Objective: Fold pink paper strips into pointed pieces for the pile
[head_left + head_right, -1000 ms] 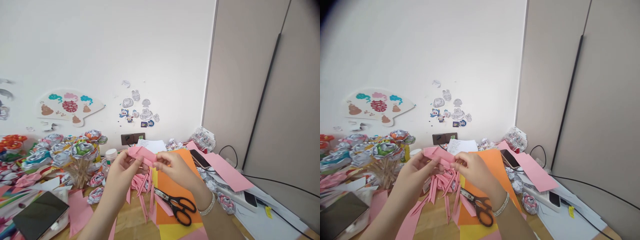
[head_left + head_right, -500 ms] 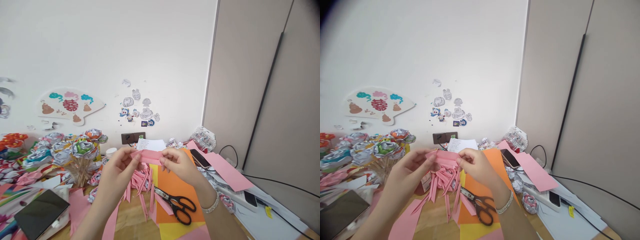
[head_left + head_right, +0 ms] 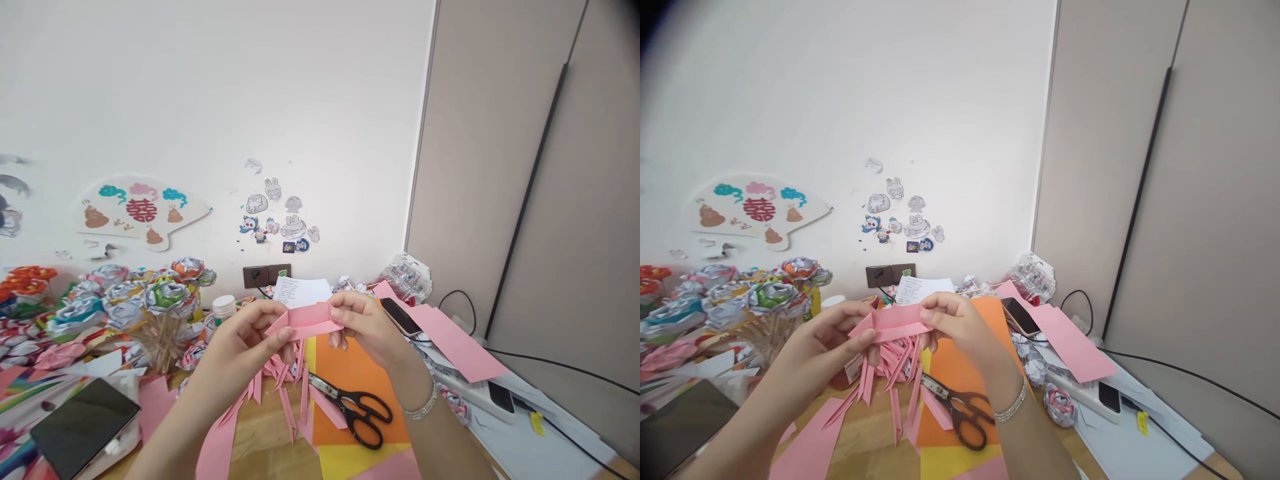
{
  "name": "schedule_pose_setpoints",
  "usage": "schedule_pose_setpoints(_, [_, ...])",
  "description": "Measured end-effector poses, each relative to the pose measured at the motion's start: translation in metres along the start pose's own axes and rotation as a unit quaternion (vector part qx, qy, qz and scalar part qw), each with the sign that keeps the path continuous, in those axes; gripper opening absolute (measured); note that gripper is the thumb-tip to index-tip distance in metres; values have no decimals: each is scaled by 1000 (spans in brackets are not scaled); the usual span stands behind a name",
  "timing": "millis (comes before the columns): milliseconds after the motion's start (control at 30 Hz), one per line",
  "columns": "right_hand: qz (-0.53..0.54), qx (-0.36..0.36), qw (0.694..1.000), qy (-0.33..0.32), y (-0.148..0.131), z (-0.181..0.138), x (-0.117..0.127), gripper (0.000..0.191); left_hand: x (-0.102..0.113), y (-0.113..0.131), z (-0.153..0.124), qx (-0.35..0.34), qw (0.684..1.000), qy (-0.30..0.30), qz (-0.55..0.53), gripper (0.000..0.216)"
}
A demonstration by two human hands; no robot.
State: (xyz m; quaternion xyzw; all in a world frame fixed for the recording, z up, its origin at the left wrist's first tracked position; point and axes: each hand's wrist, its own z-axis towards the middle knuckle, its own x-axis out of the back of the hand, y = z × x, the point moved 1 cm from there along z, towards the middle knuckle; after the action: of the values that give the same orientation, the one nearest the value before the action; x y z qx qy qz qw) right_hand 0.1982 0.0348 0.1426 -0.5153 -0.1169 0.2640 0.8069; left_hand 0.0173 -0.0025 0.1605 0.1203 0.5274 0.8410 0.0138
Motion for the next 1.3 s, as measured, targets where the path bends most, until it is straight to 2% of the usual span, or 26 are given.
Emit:
schedule_pose_setpoints(267, [65, 2, 998, -28, 2, -1, 1, 10, 1, -3, -2, -34, 998, -30, -47, 13])
schedule_pose_setpoints(400, [75, 15, 996, -41, 2, -1, 2, 13, 0, -1, -4, -26, 998, -37, -48, 14])
schedule_pose_setpoints(700, [18, 33, 999, -6, 0, -1, 3, 15, -7, 3, -5, 18, 999, -13, -37, 18])
schedule_pose_setpoints(1033, [0, 40, 999, -3, -1, 0, 6, 13, -6, 4, -6, 5, 999, -26, -32, 18])
schedule_pose_setpoints(1300, [-97, 58, 994, -7, -6, -3, 1, 23, -7, 2, 0, 10, 1000, -25, 8, 16])
